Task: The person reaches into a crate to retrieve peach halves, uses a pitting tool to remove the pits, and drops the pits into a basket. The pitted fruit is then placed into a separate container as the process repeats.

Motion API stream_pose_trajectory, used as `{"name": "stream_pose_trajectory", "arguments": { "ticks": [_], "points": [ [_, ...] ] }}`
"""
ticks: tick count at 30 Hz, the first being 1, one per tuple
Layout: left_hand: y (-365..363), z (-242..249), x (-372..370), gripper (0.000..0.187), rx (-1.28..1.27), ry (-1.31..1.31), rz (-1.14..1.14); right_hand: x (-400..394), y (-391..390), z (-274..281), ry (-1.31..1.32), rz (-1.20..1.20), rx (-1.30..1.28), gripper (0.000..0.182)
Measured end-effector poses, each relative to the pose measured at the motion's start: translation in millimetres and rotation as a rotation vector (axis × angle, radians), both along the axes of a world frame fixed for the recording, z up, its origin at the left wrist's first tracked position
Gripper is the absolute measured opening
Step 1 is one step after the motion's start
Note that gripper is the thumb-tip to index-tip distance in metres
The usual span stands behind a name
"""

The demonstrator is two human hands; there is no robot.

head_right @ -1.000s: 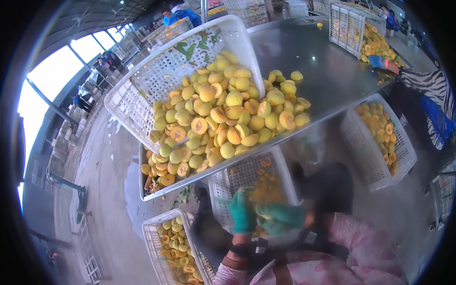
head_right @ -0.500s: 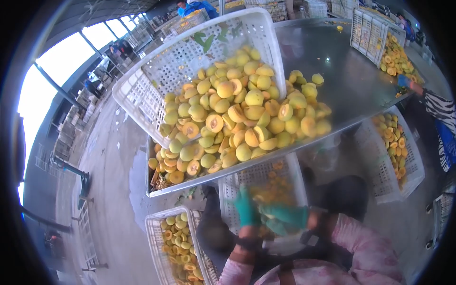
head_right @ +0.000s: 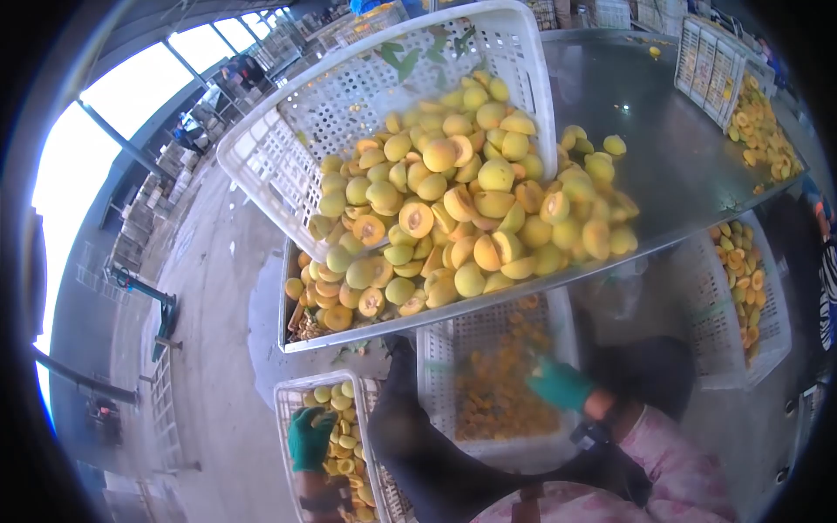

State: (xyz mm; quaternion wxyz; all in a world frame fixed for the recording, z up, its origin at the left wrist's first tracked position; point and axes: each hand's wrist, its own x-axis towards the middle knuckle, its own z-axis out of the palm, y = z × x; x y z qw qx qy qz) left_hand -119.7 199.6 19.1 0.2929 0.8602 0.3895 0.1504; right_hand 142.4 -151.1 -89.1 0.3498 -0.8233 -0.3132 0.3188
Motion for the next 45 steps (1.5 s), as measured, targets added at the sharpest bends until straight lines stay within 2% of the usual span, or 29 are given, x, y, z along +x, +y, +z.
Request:
{"name": "stream_pose_trajectory", "arguments": {
  "ticks": [1, 3, 5, 7, 10, 13, 14, 15, 16, 17, 19, 21, 22, 24, 25, 28, 29, 34, 39, 43, 45],
  "points": [
    [3.7, 12.3, 5.4, 0.033, 0.239, 0.209, -0.091, -4.3, 2.0, -11.6, -0.019, 0.016, 0.045, 0.045],
    [2.6, 13.8, 66.3, 0.034, 0.314, 0.012, -0.297, -12.7, 11.1, -27.7, -0.041, 0.063, 0.139, 0.048],
    [-10.7, 12.3, 145.4, 0.034, 0.231, -0.095, -0.241, -20.5, 22.6, -19.2, -0.062, 0.117, 0.182, 0.049],
    [-16.2, -4.0, 207.6, 0.041, 0.356, 0.092, -0.165, -28.4, 22.4, 10.0, -0.075, 0.140, 0.187, 0.048],
    [-32.3, -8.3, 269.0, 0.052, 0.304, 0.411, -0.074, -29.7, 13.9, 32.9, -0.027, 0.122, 0.220, 0.048],
    [-22.8, -35.8, 278.7, 0.053, 0.322, 0.327, -0.100, -36.5, 1.0, 26.6, -0.008, 0.044, 0.149, 0.047],
    [-5.8, -60.6, 277.1, 0.050, 0.282, 0.206, -0.095, -41.0, 1.2, 31.0, -0.104, 0.018, 0.216, 0.045],
    [11.0, -85.2, 275.4, 0.048, 0.244, 0.085, -0.097, -39.4, -3.4, 21.8, -0.240, 0.103, 0.253, 0.037],
    [16.0, -79.1, 267.1, 0.047, -0.035, -0.197, -0.034, -35.5, -6.1, 19.4, -0.371, 0.188, 0.286, 0.030],
    [19.2, -76.7, 258.1, 0.046, -0.321, -0.462, 0.027, -35.0, -11.1, 18.9, -0.131, 0.107, 0.250, 0.027],
    [-17.1, -15.7, 215.2, 0.051, -0.924, -0.713, -0.001, -33.3, -11.9, 48.0, 0.316, -0.149, 0.189, 0.023],
    [-44.2, 8.8, 177.6, 0.056, -1.492, -0.855, 0.072, -37.9, -10.2, 67.9, -0.135, -0.090, 0.282, 0.021],
    [-66.0, 6.6, 166.5, 0.060, -1.015, -0.830, -0.008, -40.2, -3.3, 78.4, -0.141, -0.093, 0.355, 0.021],
    [-92.1, 13.9, 147.7, 0.064, -1.504, -0.803, 0.173, -51.2, 13.9, 98.0, -0.151, -0.108, 0.495, 0.022],
    [-107.2, 19.3, 137.7, 0.064, -1.455, -0.778, 0.028, -57.3, 19.8, 106.4, -0.205, -0.046, 0.469, 0.023],
    [-140.8, 13.6, 125.6, 0.062, -1.411, -0.855, -0.051, -73.5, 34.8, 128.3, -0.328, 0.073, 0.407, 0.026],
    [-156.0, 13.1, 126.6, 0.063, -1.263, -0.932, 0.028, -76.4, 40.0, 135.1, -0.346, 0.068, 0.402, 0.026],
    [-172.8, 13.1, 117.0, 0.057, -1.034, -0.953, -0.068, -82.7, 49.8, 142.0, -0.348, 0.055, 0.329, 0.027],
    [-175.6, 10.6, 114.7, 0.046, -0.653, -0.854, -0.101, -85.5, 53.7, 136.5, -0.299, 0.075, 0.329, 0.029],
    [-181.9, 9.8, 117.7, 0.038, -0.345, -0.814, -0.069, -85.0, 58.4, 127.7, -0.218, 0.106, 0.428, 0.030],
    [-184.2, 8.0, 118.4, 0.035, -0.398, -0.830, -0.023, -80.9, 60.6, 118.4, -0.204, 0.162, 0.418, 0.027]
  ]
}}
